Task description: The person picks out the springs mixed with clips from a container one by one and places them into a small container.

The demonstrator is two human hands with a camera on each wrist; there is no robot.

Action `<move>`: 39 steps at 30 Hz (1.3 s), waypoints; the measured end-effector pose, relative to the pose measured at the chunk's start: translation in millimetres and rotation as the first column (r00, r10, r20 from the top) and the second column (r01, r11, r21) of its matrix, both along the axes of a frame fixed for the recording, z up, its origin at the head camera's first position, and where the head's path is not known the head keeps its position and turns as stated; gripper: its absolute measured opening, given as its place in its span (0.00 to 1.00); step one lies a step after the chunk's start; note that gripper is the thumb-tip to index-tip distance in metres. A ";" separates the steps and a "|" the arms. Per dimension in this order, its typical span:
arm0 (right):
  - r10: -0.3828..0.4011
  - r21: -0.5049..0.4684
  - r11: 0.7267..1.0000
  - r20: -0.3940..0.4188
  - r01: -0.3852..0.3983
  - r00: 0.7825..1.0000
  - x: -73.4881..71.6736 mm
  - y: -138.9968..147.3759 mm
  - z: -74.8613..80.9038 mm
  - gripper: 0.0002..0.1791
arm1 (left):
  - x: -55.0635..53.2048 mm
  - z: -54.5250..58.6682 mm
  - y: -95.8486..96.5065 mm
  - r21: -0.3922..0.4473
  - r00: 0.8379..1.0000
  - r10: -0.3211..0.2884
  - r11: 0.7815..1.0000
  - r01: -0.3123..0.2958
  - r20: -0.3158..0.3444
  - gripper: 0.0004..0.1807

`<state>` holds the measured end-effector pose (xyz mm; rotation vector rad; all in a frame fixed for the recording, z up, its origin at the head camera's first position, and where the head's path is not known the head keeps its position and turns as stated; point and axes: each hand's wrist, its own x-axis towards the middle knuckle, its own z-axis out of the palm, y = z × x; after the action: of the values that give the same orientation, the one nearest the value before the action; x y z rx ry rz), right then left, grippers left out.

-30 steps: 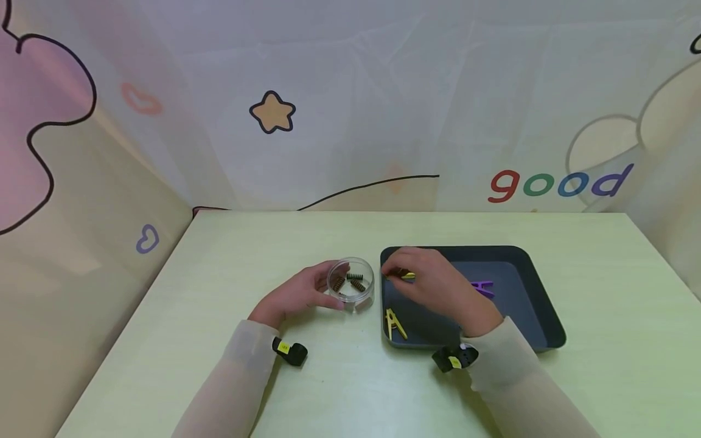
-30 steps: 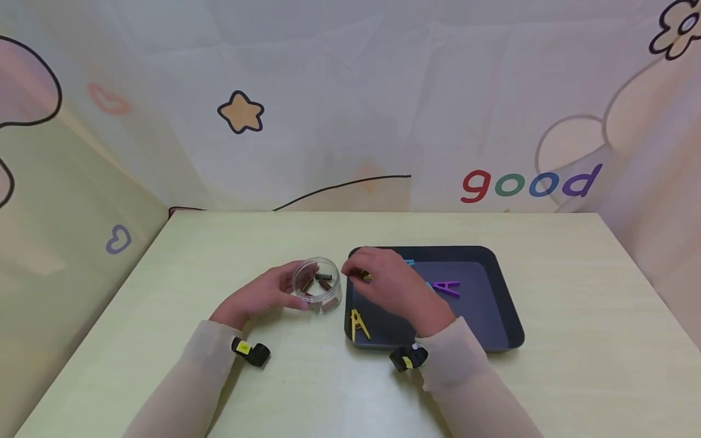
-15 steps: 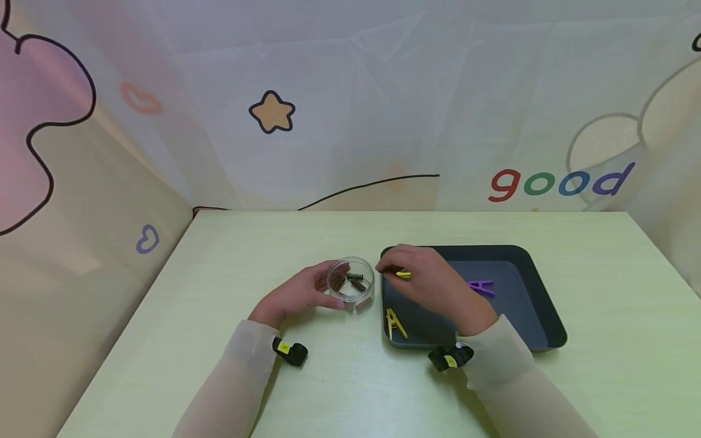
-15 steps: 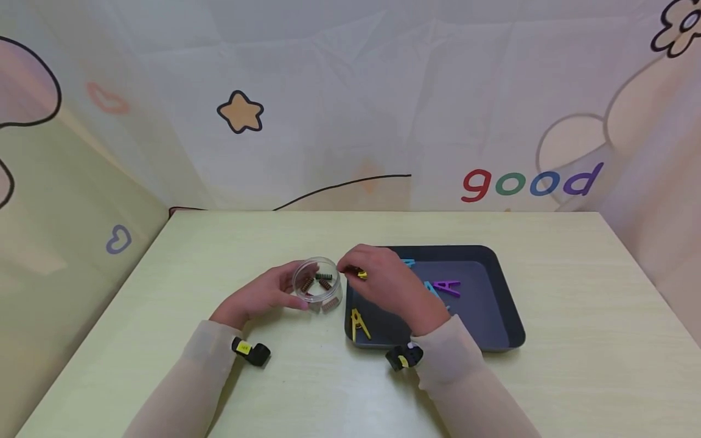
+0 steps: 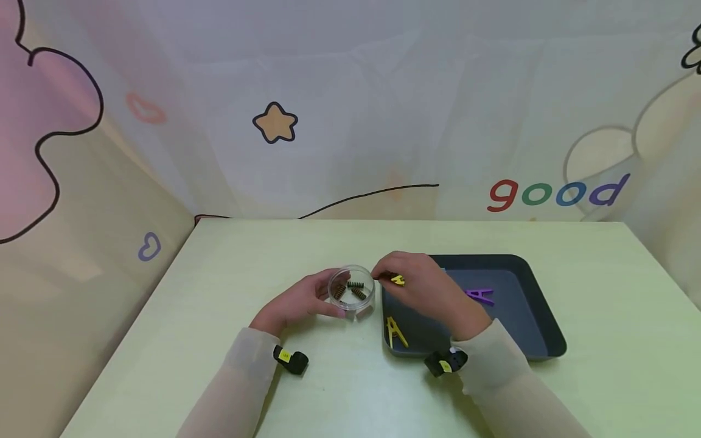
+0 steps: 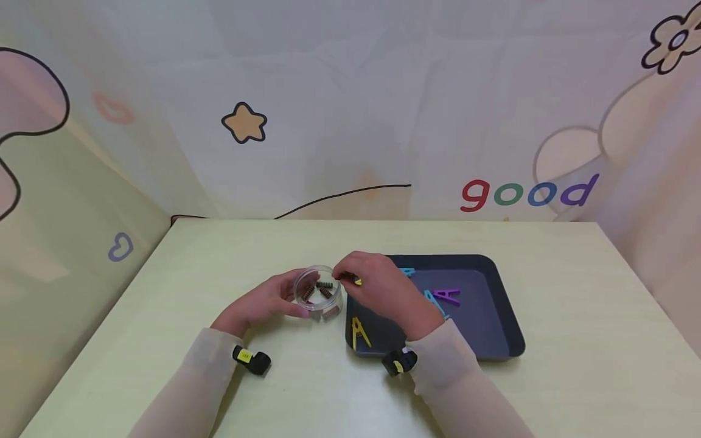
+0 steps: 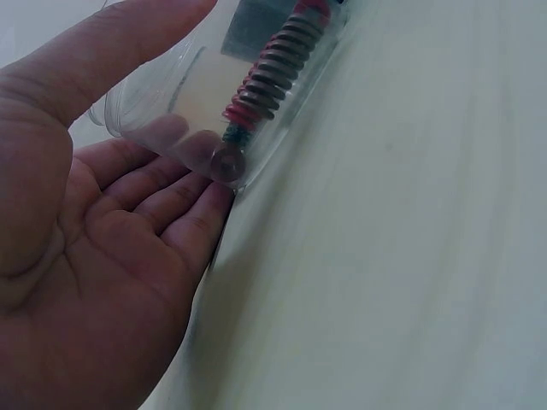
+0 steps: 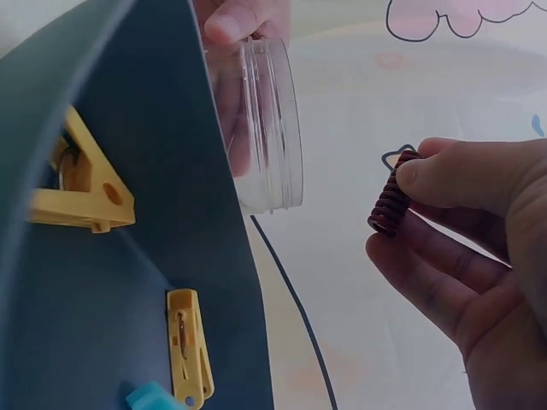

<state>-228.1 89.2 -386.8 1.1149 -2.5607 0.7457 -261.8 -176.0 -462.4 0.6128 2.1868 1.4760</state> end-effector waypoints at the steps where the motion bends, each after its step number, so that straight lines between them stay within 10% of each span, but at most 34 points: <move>1: 0.003 -0.001 1.000 -0.005 -0.003 1.000 -0.2 -0.5 -0.2 0.07 | 0.4 -0.3 0.3 -0.001 1.000 0.003 1.000 -0.003 0.004 0.47; 20: 0.018 0.047 0.999 -0.003 -0.018 1.000 -5.1 -14.8 7.7 0.07 | -1.2 2.8 1.3 -0.008 1.000 0.022 1.000 -0.022 -0.001 0.46; 39: -0.009 0.169 0.985 0.189 -0.024 0.982 -3.0 -35.4 -0.1 0.10 | 1.5 1.9 0.3 0.031 1.000 0.001 1.000 -0.001 0.020 0.41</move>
<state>-231.1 53.8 -386.9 1.1550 -2.8273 0.6741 -260.3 -175.8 -460.5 0.6044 2.1527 1.5126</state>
